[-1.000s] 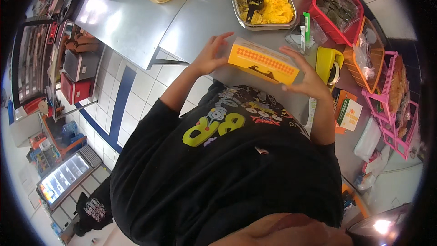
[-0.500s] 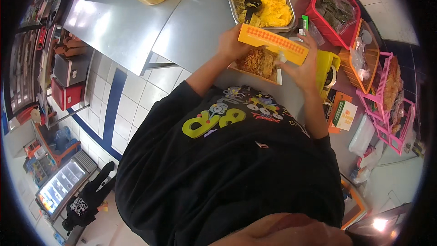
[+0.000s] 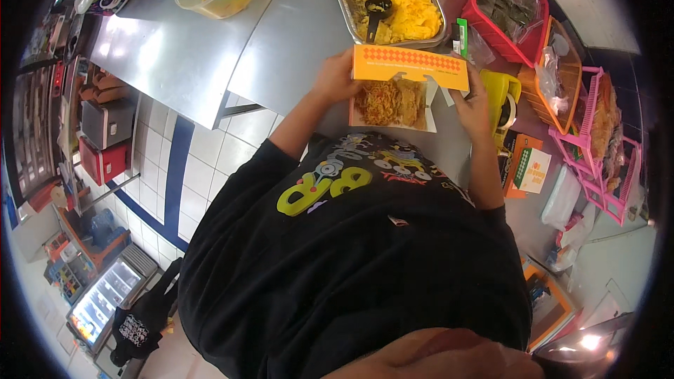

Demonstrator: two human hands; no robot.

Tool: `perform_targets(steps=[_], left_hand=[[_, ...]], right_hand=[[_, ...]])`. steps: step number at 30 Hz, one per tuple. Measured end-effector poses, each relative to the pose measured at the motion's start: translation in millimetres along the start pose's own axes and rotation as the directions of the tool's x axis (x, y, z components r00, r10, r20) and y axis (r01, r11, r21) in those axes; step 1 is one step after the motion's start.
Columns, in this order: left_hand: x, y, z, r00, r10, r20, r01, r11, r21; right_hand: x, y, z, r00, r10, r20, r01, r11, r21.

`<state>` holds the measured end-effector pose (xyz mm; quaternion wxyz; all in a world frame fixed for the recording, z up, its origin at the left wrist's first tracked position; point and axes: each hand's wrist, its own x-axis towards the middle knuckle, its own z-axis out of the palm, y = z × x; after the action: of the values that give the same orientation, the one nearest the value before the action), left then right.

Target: The person folds multiple cardboard boxes by hand and stacks them together. They then pick up a prepared food container and apply a sticker to the side of the box using a handheld dispenser.

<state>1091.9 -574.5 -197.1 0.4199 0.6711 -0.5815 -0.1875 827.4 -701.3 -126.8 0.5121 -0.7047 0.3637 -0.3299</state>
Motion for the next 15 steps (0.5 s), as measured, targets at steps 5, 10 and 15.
perform_targets(steps=[5,10,15], left_hand=[[6,3,-7,0.993,0.054,0.101,-0.046,0.996,-0.075],[7,10,-12,0.991,0.106,0.083,-0.092,0.983,-0.159],[0,20,-18,0.946,0.287,0.150,-0.265,0.952,-0.151]], right_hand=[[0,29,-11,0.997,0.047,0.061,-0.043,0.997,-0.068],[0,27,-2,0.934,-0.312,0.174,0.354,0.879,-0.320],[-8,71,-10,0.719,-0.640,0.270,0.694,0.642,-0.326]])
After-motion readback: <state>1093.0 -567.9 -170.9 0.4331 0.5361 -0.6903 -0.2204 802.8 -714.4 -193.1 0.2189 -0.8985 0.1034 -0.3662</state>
